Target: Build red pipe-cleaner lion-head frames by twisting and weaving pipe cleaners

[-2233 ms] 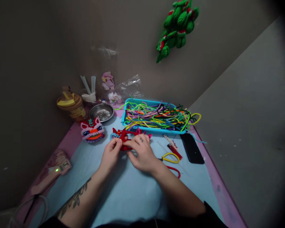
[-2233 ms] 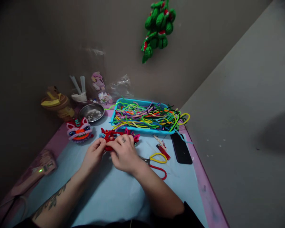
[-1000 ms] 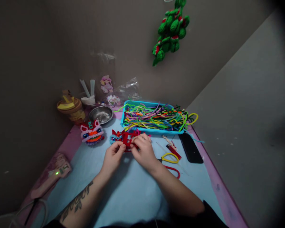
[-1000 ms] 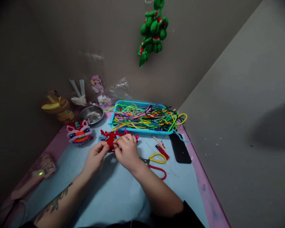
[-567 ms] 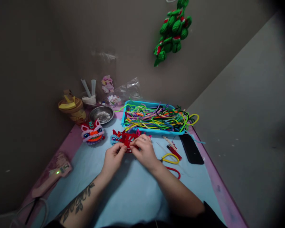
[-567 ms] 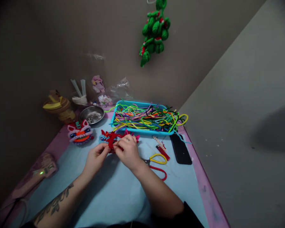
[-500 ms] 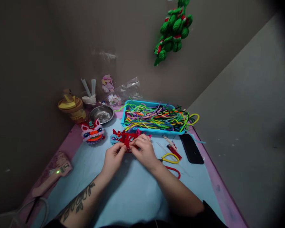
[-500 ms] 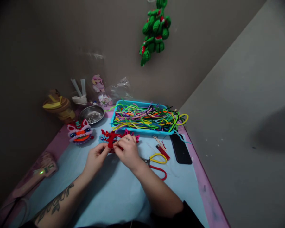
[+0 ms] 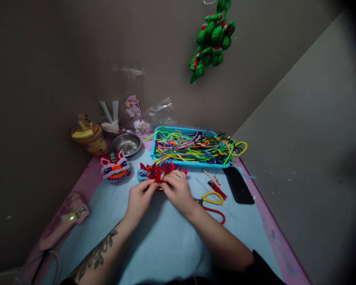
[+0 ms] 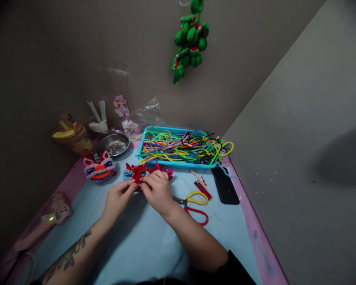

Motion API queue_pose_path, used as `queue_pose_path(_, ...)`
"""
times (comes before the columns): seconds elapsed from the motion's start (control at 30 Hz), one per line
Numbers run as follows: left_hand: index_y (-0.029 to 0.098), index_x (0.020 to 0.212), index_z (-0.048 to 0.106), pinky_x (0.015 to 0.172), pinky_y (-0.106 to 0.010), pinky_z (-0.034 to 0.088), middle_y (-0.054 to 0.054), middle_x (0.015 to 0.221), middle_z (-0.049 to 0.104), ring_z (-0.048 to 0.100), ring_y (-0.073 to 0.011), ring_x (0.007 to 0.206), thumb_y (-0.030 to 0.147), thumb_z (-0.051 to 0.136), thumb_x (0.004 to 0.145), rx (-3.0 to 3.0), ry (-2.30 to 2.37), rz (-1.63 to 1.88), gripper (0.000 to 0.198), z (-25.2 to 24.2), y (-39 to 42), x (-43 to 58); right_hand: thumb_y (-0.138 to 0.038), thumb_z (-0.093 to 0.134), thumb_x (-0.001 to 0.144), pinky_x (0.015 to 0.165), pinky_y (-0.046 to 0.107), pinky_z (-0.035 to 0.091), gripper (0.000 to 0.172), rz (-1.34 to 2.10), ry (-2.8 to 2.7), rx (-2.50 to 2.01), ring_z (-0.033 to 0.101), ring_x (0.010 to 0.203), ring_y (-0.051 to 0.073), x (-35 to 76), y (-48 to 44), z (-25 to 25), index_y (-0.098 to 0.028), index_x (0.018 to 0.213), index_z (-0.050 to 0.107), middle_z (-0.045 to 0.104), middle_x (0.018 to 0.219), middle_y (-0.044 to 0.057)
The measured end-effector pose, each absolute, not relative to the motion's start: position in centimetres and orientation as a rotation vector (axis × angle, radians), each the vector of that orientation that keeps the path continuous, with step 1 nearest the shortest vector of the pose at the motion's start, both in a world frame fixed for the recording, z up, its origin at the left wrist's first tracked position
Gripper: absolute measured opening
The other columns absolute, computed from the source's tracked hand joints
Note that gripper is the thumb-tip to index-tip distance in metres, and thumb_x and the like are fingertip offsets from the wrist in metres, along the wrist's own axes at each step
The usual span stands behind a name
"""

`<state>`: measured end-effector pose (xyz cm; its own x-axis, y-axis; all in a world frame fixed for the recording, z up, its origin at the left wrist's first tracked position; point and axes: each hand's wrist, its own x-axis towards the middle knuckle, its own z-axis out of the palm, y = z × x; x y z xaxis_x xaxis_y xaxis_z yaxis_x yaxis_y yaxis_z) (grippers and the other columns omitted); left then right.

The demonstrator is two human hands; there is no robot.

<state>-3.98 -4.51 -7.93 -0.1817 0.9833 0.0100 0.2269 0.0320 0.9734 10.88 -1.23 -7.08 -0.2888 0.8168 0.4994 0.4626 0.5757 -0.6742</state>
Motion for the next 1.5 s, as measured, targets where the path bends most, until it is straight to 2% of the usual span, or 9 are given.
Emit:
queue_pose_path(0.13,0.018,0.075,0.074,0.073,-0.030,0.052,-0.005,0.077,0.075,0.067,-0.0199,0.072,0.031,0.062,0.076,1.412,1.522,1.282,0.018,-7.7,-4.6,-3.9,-0.018,0.065,0.078,0.077,0.033,0.043,0.007,0.724,-1.755,-1.023,0.058,0.079,0.018,10.6,-1.0,-7.1,-0.021,0.072,0.065,0.066,0.073,0.002)
queue_pose_path(0.3,0.021,0.072,0.074,0.073,-0.030,0.052,-0.006,0.083,0.075,0.067,-0.0198,0.074,0.030,0.063,0.076,1.560,1.452,1.349,0.014,-7.4,-4.8,-3.8,-0.020,0.069,0.069,0.071,0.029,0.048,0.006,1.064,-1.470,-1.034,0.059,0.076,0.016,10.2,-0.9,-7.1,-0.020,0.068,0.063,0.060,0.075,0.001)
queue_pose_path(0.6,0.017,0.076,0.069,0.063,-0.024,0.046,-0.003,0.071,0.068,0.058,-0.0147,0.064,0.034,0.061,0.078,1.496,1.456,1.284,0.019,-7.9,-4.3,-5.0,-0.018,0.066,0.077,0.074,0.031,0.047,0.009,0.917,-1.629,-0.994,0.060,0.076,0.016,11.0,-1.4,-5.4,-0.023,0.073,0.072,0.065,0.075,0.002)
queue_pose_path(0.67,0.017,0.074,0.069,0.062,-0.023,0.045,-0.002,0.070,0.068,0.058,-0.0143,0.062,0.034,0.061,0.078,1.500,1.437,1.239,0.019,-7.7,-4.1,-5.4,-0.019,0.063,0.080,0.080,0.033,0.047,0.011,0.774,-1.689,-0.990,0.060,0.083,0.018,11.7,-1.2,-4.9,-0.023,0.081,0.073,0.065,0.080,0.003)
queue_pose_path(0.8,0.017,0.074,0.071,0.061,-0.024,0.046,-0.002,0.068,0.070,0.059,-0.0149,0.061,0.032,0.062,0.077,1.551,1.334,1.101,0.018,-7.2,-3.9,-5.5,-0.019,0.060,0.082,0.098,0.042,0.039,0.030,0.613,-1.903,-1.021,0.049,0.112,0.023,12.9,-0.4,-4.5,-0.023,0.112,0.065,0.057,0.114,0.009)
queue_pose_path(0.9,0.017,0.075,0.073,0.062,-0.025,0.046,-0.003,0.069,0.071,0.060,-0.0161,0.062,0.032,0.063,0.075,1.550,1.290,1.019,0.018,-7.0,-3.9,-5.3,-0.018,0.056,0.084,0.102,0.044,0.036,0.021,0.693,-2.021,-1.039,0.043,0.121,0.023,13.3,0.0,-4.8,-0.024,0.101,0.066,0.052,0.122,0.008)
queue_pose_path(1.03,0.016,0.074,0.072,0.059,-0.025,0.046,-0.003,0.065,0.069,0.059,-0.0156,0.059,0.036,0.065,0.074,1.413,1.295,1.005,0.021,-7.0,-3.9,-5.1,-0.016,0.055,0.084,0.098,0.042,0.038,0.012,0.750,-1.981,-0.981,0.048,0.115,0.022,13.5,0.5,-5.2,-0.021,0.081,0.066,0.055,0.115,0.008)
queue_pose_path(1.3,0.015,0.067,0.067,0.054,-0.025,0.046,-0.004,0.061,0.067,0.057,-0.0145,0.054,0.050,0.067,0.072,1.201,1.159,1.039,0.036,-7.1,-4.0,-5.3,-0.020,0.064,0.078,0.090,0.042,0.040,0.012,0.460,-1.958,-0.901,0.051,0.097,0.022,14.2,0.9,-5.6,-0.027,0.072,0.071,0.062,0.087,0.004)
queue_pose_path(1.5,0.016,0.071,0.069,0.057,-0.026,0.049,-0.004,0.065,0.069,0.060,-0.0165,0.059,0.046,0.067,0.073,1.333,1.211,1.026,0.030,-6.7,-4.0,-5.4,-0.019,0.064,0.076,0.077,0.033,0.044,0.010,0.790,-1.876,-0.946,0.056,0.076,0.017,14.0,1.1,-5.3,-0.021,0.068,0.069,0.064,0.069,0.002)
